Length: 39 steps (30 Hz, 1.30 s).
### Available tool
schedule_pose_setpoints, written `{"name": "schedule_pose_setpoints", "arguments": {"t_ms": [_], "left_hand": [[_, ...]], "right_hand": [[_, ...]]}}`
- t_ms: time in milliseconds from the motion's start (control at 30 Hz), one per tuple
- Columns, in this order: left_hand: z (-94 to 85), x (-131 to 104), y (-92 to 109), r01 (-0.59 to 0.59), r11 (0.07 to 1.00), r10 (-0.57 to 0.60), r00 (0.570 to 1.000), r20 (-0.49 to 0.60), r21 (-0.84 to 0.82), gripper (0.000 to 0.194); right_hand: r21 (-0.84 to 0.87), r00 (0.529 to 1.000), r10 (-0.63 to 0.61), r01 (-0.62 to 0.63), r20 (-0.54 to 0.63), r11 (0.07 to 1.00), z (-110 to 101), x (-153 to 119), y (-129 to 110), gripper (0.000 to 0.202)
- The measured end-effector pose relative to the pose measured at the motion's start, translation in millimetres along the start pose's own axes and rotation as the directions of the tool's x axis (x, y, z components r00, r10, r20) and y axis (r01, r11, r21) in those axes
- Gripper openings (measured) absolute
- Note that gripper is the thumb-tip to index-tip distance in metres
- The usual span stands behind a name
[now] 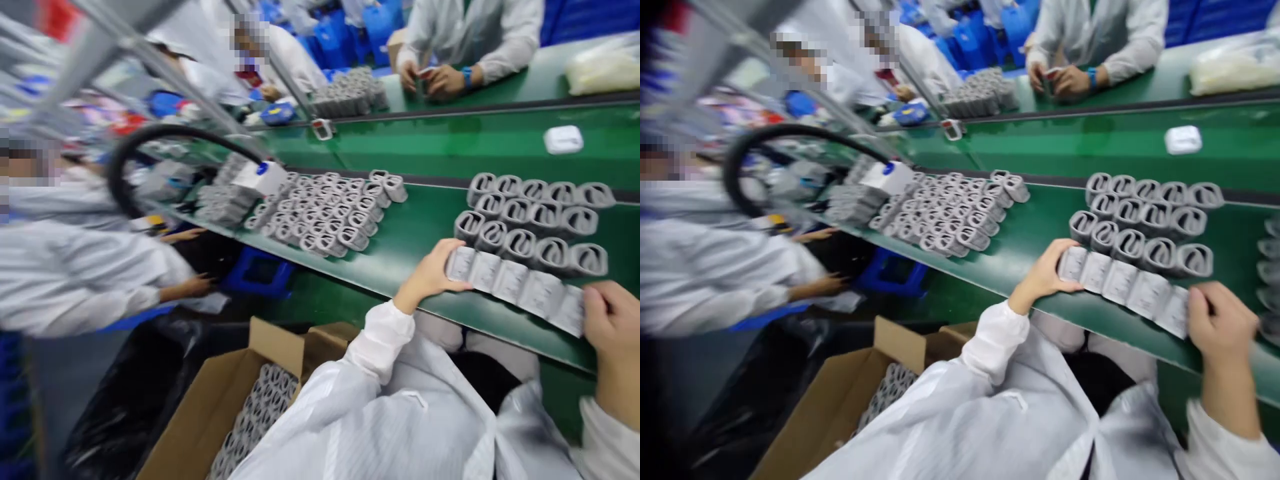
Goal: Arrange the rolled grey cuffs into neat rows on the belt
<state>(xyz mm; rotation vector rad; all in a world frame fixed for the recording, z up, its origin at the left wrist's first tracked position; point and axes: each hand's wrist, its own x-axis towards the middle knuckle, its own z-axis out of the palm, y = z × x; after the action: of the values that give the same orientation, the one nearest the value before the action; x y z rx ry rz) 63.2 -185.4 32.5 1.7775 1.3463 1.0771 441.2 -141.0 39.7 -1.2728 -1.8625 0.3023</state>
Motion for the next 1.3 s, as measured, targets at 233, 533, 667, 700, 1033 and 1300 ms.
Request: {"name": "schedule_pose_setpoints", "arguments": {"t_ms": [233, 533, 667, 700, 1033, 1300], "left_hand": [[-4.6, -8, -9, -0.018, 0.981, 0.024, 0.999, -0.032, 0.192, 0.109], [-6.3, -11, -13, -0.057, 0.968, 0.066, 0.997, -0.032, 0.246, 0.105], [-4.3, -10, -19, -0.097, 0.975, 0.110, 0.993, -0.051, 0.201, 0.101], [-3.7, -10, -21, -0.119, 0.977, 0.132, 0.989, -0.061, 0.179, 0.100], [-3.6, -8, -26, -0.180, 0.976, 0.189, 0.980, -0.068, 0.124, 0.096], [-1.6, -8, -27, -0.190, 0.973, 0.203, 0.975, -0.086, 0.134, 0.101]], "right_hand": [[0.032, 0.999, -0.029, 0.028, 0.034, 0.999, 6, -5, -8, 0.036], [0.041, 0.999, -0.027, 0.025, 0.034, 0.999, 7, -6, -12, 0.036], [0.053, 0.998, -0.056, 0.057, -0.021, 0.997, 9, -6, -9, 0.036], [0.055, 0.997, -0.067, 0.069, -0.043, 0.996, 9, -6, -9, 0.037], [0.032, 0.992, -0.075, 0.079, -0.101, 0.996, 12, -6, -6, 0.043], [0.034, 0.991, -0.074, 0.078, -0.113, 0.996, 14, -5, -5, 0.045]]}}
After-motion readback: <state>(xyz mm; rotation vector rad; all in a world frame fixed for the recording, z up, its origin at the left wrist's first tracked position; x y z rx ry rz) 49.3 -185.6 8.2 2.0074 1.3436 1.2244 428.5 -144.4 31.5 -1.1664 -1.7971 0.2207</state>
